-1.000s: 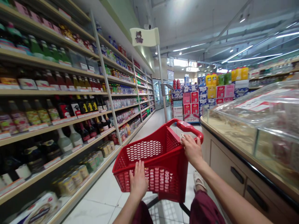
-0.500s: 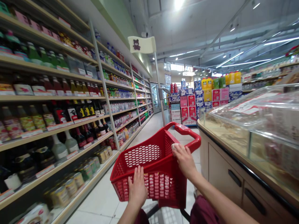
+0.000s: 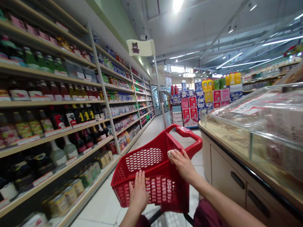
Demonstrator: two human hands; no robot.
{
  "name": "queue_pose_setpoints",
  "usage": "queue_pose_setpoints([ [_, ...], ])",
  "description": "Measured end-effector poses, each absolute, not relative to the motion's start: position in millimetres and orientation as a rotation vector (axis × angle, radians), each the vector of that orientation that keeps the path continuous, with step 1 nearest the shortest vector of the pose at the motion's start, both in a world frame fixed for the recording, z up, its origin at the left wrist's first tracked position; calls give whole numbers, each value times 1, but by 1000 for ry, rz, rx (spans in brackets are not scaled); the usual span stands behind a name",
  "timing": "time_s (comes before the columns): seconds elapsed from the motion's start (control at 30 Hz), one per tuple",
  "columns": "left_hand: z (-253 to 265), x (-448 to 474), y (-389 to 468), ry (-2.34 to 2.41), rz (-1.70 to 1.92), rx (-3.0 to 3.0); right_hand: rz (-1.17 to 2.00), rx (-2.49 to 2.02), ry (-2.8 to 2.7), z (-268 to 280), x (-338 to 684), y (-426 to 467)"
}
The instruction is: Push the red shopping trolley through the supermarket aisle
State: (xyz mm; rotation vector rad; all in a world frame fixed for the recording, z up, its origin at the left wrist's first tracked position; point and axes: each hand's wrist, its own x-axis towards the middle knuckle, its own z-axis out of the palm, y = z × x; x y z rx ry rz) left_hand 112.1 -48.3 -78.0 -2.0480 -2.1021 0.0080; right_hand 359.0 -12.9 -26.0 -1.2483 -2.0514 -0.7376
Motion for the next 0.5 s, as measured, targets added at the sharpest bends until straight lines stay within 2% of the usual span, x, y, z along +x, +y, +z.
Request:
queue_pose_setpoints([
  [0.17, -79, 114, -47, -2087, -10, -2048, -763, -1531, -1700, -12, 390, -6],
  [0.37, -75, 115, -48, -2107, 53, -2062, -760, -1269, -2075, -19, 374, -9],
  [0.5, -76, 116, -47, -2078, 8, -2059, -741, -1593, -1759, -4, 397, -3],
])
